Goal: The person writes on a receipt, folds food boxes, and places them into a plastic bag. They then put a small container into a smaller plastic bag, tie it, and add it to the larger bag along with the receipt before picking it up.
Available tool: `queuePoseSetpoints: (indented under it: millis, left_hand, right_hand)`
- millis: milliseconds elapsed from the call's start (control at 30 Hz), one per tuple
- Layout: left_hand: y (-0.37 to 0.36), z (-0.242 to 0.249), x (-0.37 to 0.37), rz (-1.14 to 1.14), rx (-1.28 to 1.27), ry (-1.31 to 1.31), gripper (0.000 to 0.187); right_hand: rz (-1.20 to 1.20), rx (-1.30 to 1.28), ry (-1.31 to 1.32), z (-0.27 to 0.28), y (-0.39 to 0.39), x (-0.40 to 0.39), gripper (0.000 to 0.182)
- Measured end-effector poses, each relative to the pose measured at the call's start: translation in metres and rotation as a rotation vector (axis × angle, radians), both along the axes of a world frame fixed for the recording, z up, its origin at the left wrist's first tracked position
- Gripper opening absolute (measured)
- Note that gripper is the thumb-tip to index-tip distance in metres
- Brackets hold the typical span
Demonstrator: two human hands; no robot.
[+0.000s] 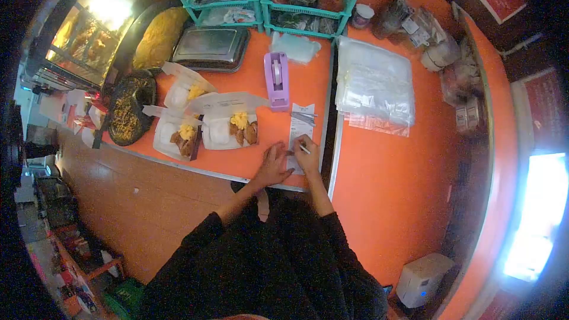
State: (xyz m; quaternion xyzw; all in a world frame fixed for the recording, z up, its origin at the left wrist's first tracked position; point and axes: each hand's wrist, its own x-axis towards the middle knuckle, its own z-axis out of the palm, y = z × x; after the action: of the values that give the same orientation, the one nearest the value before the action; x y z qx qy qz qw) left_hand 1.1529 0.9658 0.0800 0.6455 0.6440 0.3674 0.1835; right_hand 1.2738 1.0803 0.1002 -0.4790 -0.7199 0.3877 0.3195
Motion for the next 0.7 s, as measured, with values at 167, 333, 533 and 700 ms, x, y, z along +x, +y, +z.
queuePoseSetpoints:
  millis: [167,333,533,700]
  left_hand:
    - [-0.001,-0.005,0.001,-0.011,-0.054,-0.002,0.06]
    - [-0.003,0.001,-0.003,-0.028,-0.154,-0.2,0.054]
    - [-0.038,0.142,-0.011,-0.785,-0.491,-1.269,0.079]
    - [-0.093,0.147,-0.04,-0.773,-0.657,-1.095,0.099]
  right_hand:
    - [-0.051,-0.068,0.133,0.009,0.007,-0.007,0.007]
    - [0.043,-0.025,-0.239,0.014,0.046,-0.001,0.013]
    - [0.189,0.264,-0.762,0.023,0.062,-0.018,0.027]
    - [0.128,0.241,-0.69,0.008,0.063,-0.016,0.031]
